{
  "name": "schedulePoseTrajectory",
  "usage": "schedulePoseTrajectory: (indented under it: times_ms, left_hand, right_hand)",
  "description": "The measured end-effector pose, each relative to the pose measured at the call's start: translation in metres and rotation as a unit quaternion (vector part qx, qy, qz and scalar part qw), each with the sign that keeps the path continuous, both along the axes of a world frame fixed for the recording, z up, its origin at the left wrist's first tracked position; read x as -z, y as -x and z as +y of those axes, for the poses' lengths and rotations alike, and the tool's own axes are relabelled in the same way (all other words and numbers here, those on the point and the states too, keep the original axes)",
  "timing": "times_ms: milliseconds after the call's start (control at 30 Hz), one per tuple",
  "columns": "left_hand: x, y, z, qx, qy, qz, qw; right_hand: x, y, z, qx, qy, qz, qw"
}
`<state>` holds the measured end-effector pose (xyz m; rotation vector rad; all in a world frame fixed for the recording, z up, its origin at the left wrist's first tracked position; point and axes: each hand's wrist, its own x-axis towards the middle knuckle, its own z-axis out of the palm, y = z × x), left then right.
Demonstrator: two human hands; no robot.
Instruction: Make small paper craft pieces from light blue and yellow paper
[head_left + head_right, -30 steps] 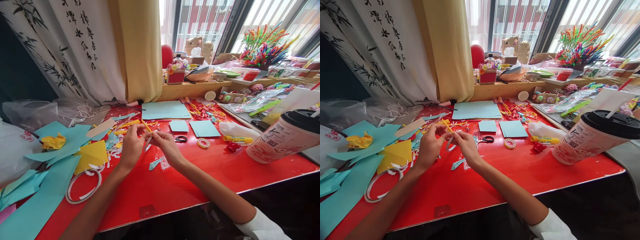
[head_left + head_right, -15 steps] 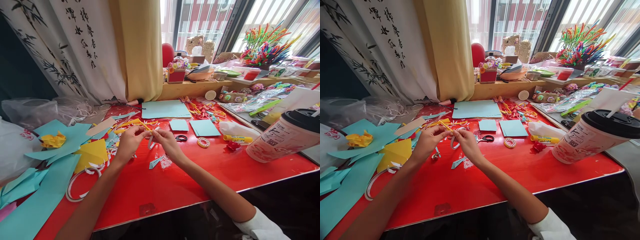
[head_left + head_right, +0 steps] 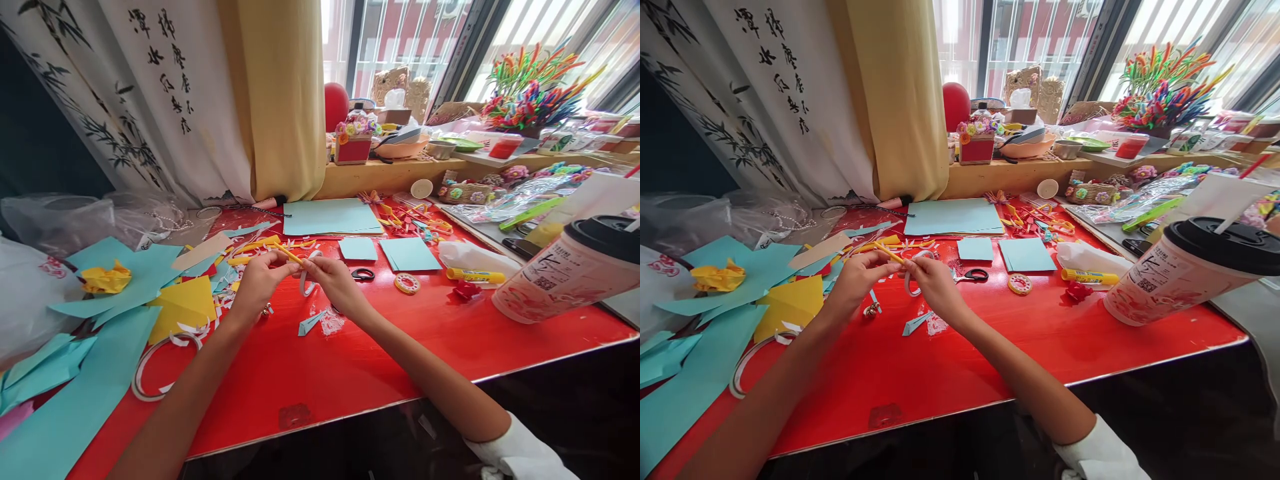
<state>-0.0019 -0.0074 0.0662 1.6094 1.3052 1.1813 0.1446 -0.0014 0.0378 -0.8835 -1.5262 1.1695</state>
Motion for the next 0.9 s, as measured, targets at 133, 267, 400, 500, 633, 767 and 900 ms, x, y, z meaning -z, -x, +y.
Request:
schedulePoseTrajectory:
  times_ms: [133, 267, 400, 500, 633, 767, 900]
  left_hand:
    - [-0.004, 0.007, 0.001, 0.031, 0.036, -0.014, 0.999]
    - [-0.01, 0.013, 0.003, 0.052, 0.066, -0.061, 0.995]
    - [-0.012, 0.014, 0.002, 0.031, -0.004, -0.01, 0.999]
    - [-0.012, 0.016, 0.002, 0.051, -0.029, 0.117, 0.991]
    - [-0.008, 0.022, 0.005, 0.081, -0.063, 0.22, 0.97]
    - [0.0, 0.029, 0.009, 0.086, -0.088, 0.294, 0.948]
    - [0.002, 0.033, 0.011, 0.063, -0.081, 0.312, 0.944]
  right_hand:
    - [-0.001, -0.003, 0.002, -0.012, -0.007, -0.011, 1.0]
    - [-0.005, -0.007, 0.002, -0.004, -0.011, -0.045, 0.999]
    - [-0.01, -0.007, -0.001, -0.007, -0.031, -0.11, 0.993]
    - [-0.01, -0.007, -0.001, -0.015, -0.064, -0.155, 0.986]
    - [-0.007, -0.007, 0.002, -0.021, -0.097, -0.209, 0.973]
    - [-0.005, -0.005, 0.01, -0.047, -0.111, -0.243, 0.962]
    - [-0.012, 0.0, 0.021, -0.047, -0.14, -0.262, 0.954]
